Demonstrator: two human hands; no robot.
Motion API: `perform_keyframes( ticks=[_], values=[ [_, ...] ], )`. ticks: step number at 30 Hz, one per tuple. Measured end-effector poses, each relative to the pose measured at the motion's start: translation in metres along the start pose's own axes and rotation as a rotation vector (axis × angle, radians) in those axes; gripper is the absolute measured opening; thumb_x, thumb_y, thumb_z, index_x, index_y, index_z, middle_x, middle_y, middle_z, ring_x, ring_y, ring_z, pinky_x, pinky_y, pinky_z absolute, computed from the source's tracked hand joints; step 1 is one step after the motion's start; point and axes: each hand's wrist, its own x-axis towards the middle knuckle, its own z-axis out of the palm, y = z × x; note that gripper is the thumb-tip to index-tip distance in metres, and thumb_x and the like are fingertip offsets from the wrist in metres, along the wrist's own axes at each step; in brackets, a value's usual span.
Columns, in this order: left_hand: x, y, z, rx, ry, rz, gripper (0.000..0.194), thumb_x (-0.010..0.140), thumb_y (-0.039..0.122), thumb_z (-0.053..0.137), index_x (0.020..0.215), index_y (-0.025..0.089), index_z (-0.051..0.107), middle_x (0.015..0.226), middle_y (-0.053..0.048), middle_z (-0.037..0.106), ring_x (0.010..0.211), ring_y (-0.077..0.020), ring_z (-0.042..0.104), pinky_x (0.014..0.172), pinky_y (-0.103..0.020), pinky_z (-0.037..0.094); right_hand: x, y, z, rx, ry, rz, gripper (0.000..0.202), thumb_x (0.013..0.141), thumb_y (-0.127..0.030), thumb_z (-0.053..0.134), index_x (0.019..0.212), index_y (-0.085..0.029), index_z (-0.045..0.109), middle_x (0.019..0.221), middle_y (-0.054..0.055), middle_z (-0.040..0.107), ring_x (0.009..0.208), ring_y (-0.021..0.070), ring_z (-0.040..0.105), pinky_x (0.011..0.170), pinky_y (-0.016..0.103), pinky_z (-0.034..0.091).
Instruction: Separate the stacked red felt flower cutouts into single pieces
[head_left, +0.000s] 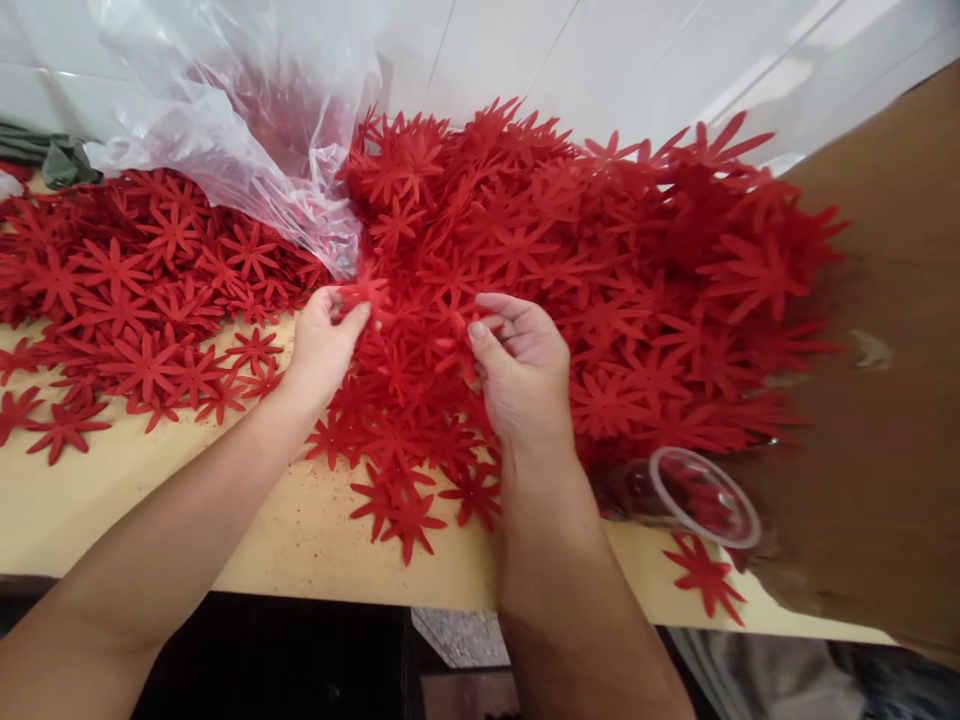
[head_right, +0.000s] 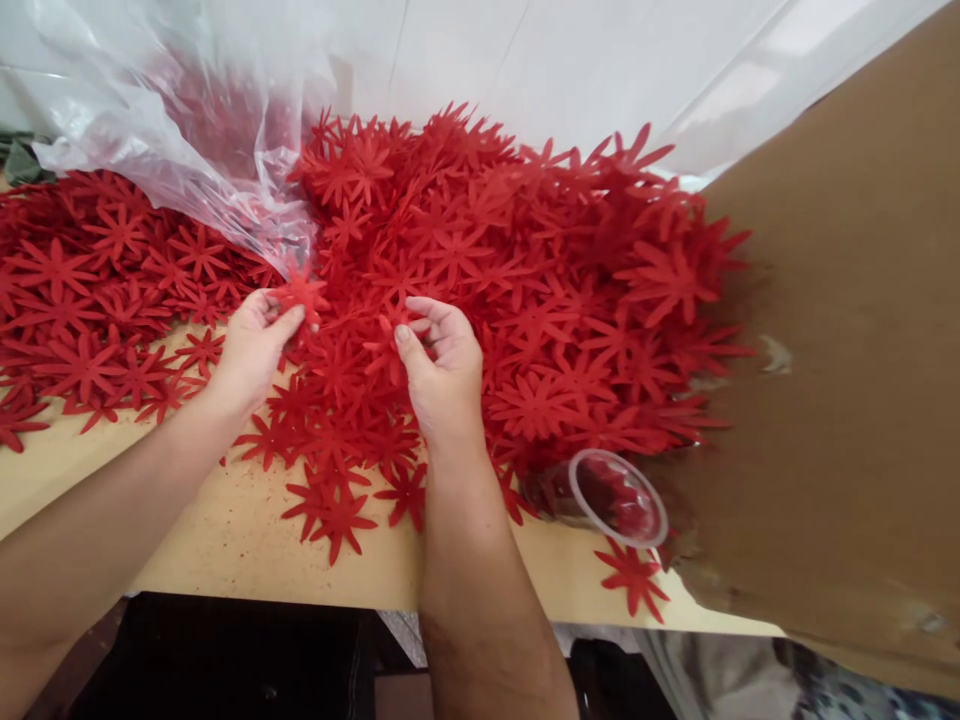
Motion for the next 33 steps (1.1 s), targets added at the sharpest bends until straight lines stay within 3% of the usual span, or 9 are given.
perform_keyframes(
  ticks=[3,6,12,16,22,26,29,33],
  values=[
    [-0.005,-0.003,0.004,0.110,-0.092,0.057,0.022,0.070,0.012,0.059,0.091,0.015,0.053,0.095,-0.003,0.062,0.087,-0.0113,0.057,0.083,-0.027,0.045,0.001,0.003,0.003,-0.001,-0.016,0.021,0.037,0.058,-0.038,0.074,0.088,-0.023,0.059,0.073,-0.003,0.056,0.064,0.0091,0.052,0.058,0.023,0.046],
    [-0.010,-0.006,0.008,0.114,-0.142,0.041,0.026,0.069,0.014,0.061,0.094,0.015,0.055,0.097,-0.004,0.062,0.087,-0.0120,0.056,0.083,-0.028,0.045,-0.001,0.003,0.005,0.018,-0.062,0.076,0.034,0.055,-0.038,0.075,0.082,-0.022,0.059,0.069,-0.003,0.057,0.060,0.0094,0.051,0.055,0.023,0.044],
    [-0.009,-0.002,0.008,0.043,-0.158,-0.087,0.009,0.072,0.019,0.060,0.079,0.014,0.056,0.073,0.001,0.060,0.062,-0.0074,0.052,0.067,-0.023,0.044,-0.001,0.001,0.004,-0.035,-0.045,0.097,0.031,0.057,-0.041,0.074,0.069,-0.019,0.056,0.061,-0.005,0.053,0.052,0.0064,0.044,0.051,0.022,0.038],
    [-0.010,0.002,0.009,0.090,-0.173,-0.067,0.007,0.075,0.020,0.058,0.074,0.015,0.054,0.069,0.002,0.058,0.061,-0.0070,0.050,0.065,-0.021,0.041,-0.001,0.004,0.002,-0.058,-0.007,0.091,0.035,0.063,-0.051,0.068,0.068,-0.020,0.052,0.054,-0.007,0.045,0.047,0.0061,0.037,0.044,0.021,0.031],
    [-0.012,0.005,0.008,0.153,-0.201,-0.096,0.024,0.081,0.030,0.053,0.062,0.016,0.047,0.051,0.006,0.043,0.046,-0.0053,0.036,0.051,-0.021,0.031,-0.005,0.007,0.005,-0.017,-0.035,0.066,0.040,0.069,-0.055,0.062,0.062,-0.020,0.046,0.052,-0.007,0.037,0.047,0.0055,0.033,0.045,0.020,0.030],
    [-0.012,0.004,0.007,0.155,-0.245,-0.087,0.022,0.076,0.034,0.059,0.068,0.015,0.051,0.059,0.005,0.050,0.053,-0.0058,0.042,0.056,-0.021,0.035,-0.004,0.006,0.008,0.037,-0.004,0.067,0.041,0.062,-0.055,0.068,0.062,-0.020,0.047,0.053,-0.008,0.044,0.045,0.0053,0.039,0.045,0.020,0.035],
    [-0.012,0.003,0.007,0.205,-0.217,-0.029,0.019,0.069,0.027,0.066,0.071,0.015,0.051,0.067,0.004,0.054,0.061,-0.0064,0.046,0.065,-0.021,0.039,-0.003,0.004,0.009,0.067,-0.027,0.101,0.042,0.054,-0.053,0.074,0.064,-0.020,0.051,0.056,-0.006,0.051,0.047,0.0060,0.045,0.045,0.020,0.038],
    [-0.015,0.004,0.009,0.104,-0.208,-0.010,0.018,0.069,0.020,0.064,0.082,0.014,0.053,0.077,0.002,0.058,0.070,-0.0067,0.051,0.073,-0.022,0.041,-0.005,0.003,0.012,0.024,-0.022,0.086,0.038,0.054,-0.048,0.076,0.063,-0.019,0.052,0.054,-0.006,0.051,0.047,0.0060,0.044,0.045,0.020,0.037]
  ],
)
